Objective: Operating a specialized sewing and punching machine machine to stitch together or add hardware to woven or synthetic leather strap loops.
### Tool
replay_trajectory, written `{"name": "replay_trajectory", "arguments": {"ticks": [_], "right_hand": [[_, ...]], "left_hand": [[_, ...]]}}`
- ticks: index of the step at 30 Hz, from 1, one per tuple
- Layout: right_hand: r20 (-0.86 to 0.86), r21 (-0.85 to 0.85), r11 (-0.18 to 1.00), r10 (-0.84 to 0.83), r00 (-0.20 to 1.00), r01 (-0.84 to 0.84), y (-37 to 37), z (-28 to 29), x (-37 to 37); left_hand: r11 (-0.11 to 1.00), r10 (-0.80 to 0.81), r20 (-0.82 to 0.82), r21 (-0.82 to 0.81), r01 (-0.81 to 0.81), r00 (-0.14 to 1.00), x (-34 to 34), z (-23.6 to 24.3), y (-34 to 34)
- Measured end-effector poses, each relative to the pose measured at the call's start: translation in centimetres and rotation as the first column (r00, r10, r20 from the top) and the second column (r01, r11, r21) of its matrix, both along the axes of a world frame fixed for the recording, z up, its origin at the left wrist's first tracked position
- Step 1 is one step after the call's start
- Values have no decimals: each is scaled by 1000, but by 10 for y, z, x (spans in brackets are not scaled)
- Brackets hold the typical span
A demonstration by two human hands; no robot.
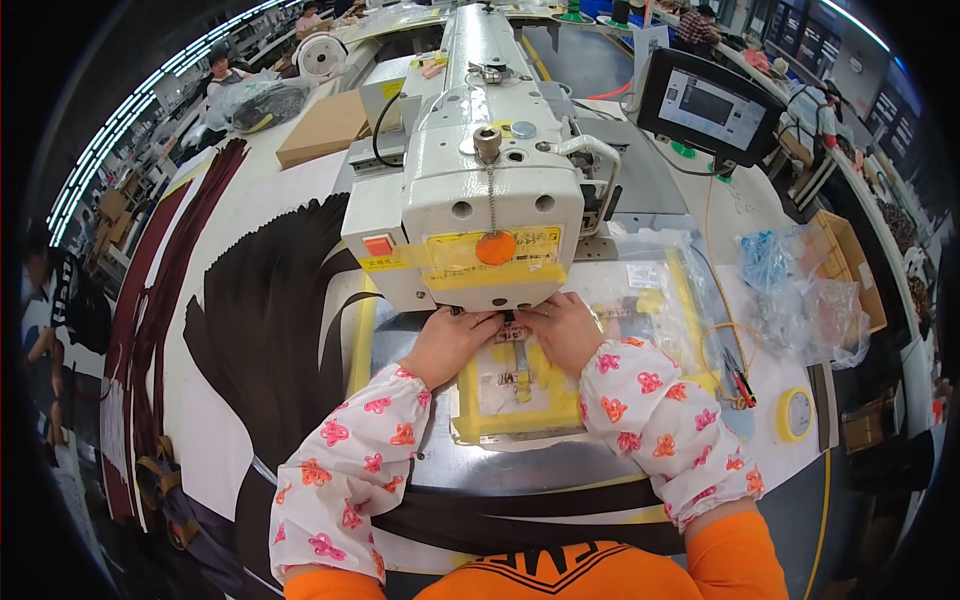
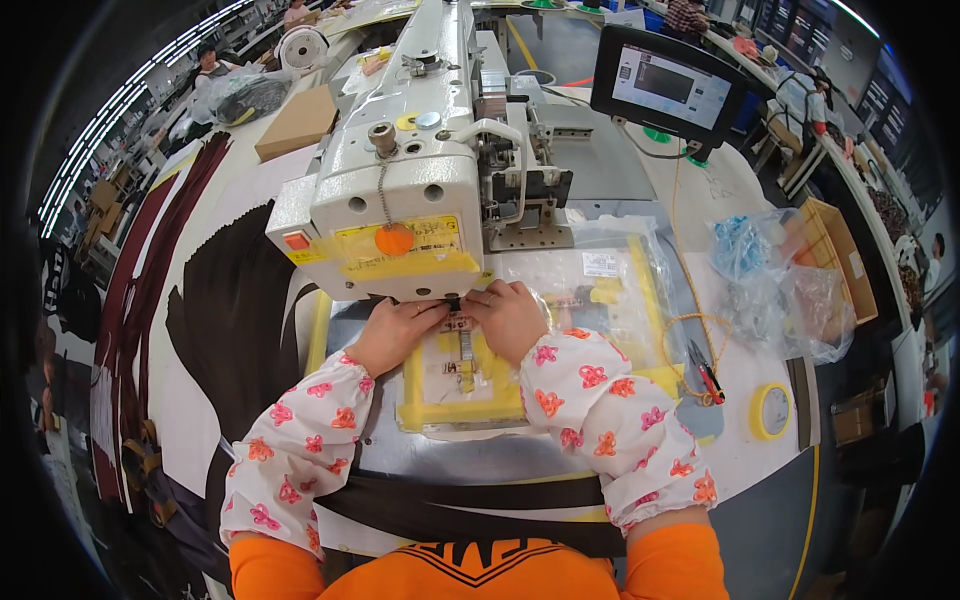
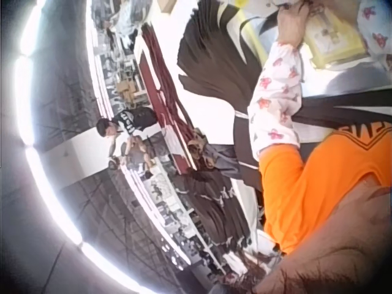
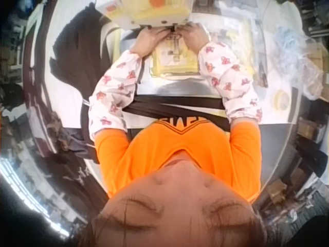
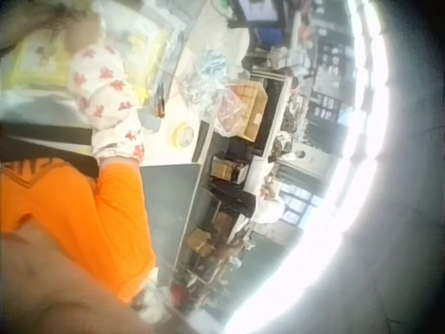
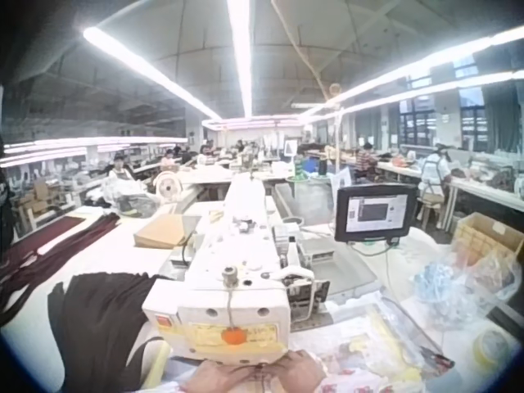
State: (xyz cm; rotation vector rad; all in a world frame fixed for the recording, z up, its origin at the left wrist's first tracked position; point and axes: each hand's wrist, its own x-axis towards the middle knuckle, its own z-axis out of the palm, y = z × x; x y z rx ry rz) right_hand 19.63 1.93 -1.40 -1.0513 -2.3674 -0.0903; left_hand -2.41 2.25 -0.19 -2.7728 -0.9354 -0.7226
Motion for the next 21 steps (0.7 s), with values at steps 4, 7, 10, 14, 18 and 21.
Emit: {"name": "replay_trajectory", "arguments": {"ticks": [4, 7, 10, 14, 18, 21], "right_hand": [[-4, -29, 1000, 1, 1000, -1, 5, 2, -3], [8, -40, 999, -11, 1000, 11, 3, 1, -2], [15, -56, 998, -41, 999, 42, -2, 2, -1], [2, -67, 997, -50, 999, 50, -2, -1, -1], [1, -30, 997, -67, 998, 67, -1, -7, -4], [-18, -106, 994, -35, 999, 33, -4, -4, -6]], "left_hand": [[997, 80, 75, -29, -78, 994, -3, -6, 4], [998, 62, 98, -2, -62, 993, -1, -5, 4], [995, 94, 7, -13, -94, 996, -2, -8, 3], [951, 307, -44, -31, -308, 951, -15, 2, 7], [859, 504, -156, -11, -512, 849, -72, 17, 28], [732, 422, -427, -359, -579, 799, -100, 50, 34]]}}
